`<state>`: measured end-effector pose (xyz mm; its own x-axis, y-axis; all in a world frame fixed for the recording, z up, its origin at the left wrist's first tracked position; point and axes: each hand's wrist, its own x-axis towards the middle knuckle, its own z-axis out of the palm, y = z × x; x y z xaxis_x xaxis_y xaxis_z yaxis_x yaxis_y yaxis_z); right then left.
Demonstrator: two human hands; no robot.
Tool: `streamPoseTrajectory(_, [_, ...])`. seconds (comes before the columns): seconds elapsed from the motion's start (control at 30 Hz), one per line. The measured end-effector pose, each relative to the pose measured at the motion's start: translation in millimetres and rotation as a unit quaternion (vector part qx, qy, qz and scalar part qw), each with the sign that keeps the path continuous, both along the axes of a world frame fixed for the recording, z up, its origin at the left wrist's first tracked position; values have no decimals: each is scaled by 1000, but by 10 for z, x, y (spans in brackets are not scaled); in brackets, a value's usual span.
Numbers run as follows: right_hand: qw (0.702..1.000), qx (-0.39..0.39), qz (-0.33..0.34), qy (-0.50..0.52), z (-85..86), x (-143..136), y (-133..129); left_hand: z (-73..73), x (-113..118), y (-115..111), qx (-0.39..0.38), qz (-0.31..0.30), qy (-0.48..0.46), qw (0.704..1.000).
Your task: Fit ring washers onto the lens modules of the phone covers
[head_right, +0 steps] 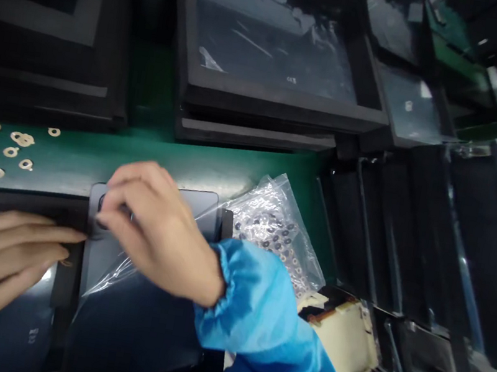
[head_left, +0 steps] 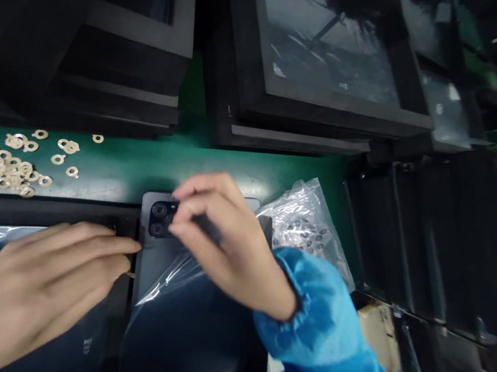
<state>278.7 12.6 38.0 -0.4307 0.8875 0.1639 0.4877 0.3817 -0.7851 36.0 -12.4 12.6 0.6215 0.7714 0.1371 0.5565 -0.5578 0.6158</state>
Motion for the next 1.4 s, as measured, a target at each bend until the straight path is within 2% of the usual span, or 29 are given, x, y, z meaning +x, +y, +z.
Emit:
streamPoseTrajectory(0.03, [1000,-12,-10,6,-42,-8,74,-24,-14,-19,39,-36,22,998])
streamPoseTrajectory(0.1, [999,-46,8,-20,-120,-36,181,-78,-16,-62,109,-71,47,990])
streamPoseTrajectory(0.23, [995,-71,39,-61,-198,-82,231,-146,45,-93,151,-89,60,983])
streamPoseTrajectory(0.4, [995,-68,39,-62,-207,-87,198,-153,91,-56,150,-97,82,980])
streamPoseTrajectory(0.63, [991,-71,40,-107,-181,-131,210,-134,115,-61,131,-68,92,985])
streamPoseTrajectory(0.8, [991,-94,55,-80,-187,-107,276,-153,59,44,191,-139,102,966])
streamPoseTrajectory(0.9, [987,-127,57,-79,-189,-89,347,-148,66,77,209,-134,112,962])
streamPoseTrajectory(1.03, [973,-155,55,-162,-162,-96,433,-128,102,82,219,-140,113,959])
streamPoseTrajectory(1.13, [959,-193,58,-200,-137,-111,475,-123,101,86,216,-137,111,960])
streamPoseTrajectory(1.23, [956,-218,71,-182,-136,-115,497,-137,68,90,204,-143,112,962])
streamPoseTrajectory(1.4, [964,-186,66,-180,-163,-108,471,-147,41,54,160,-145,113,970])
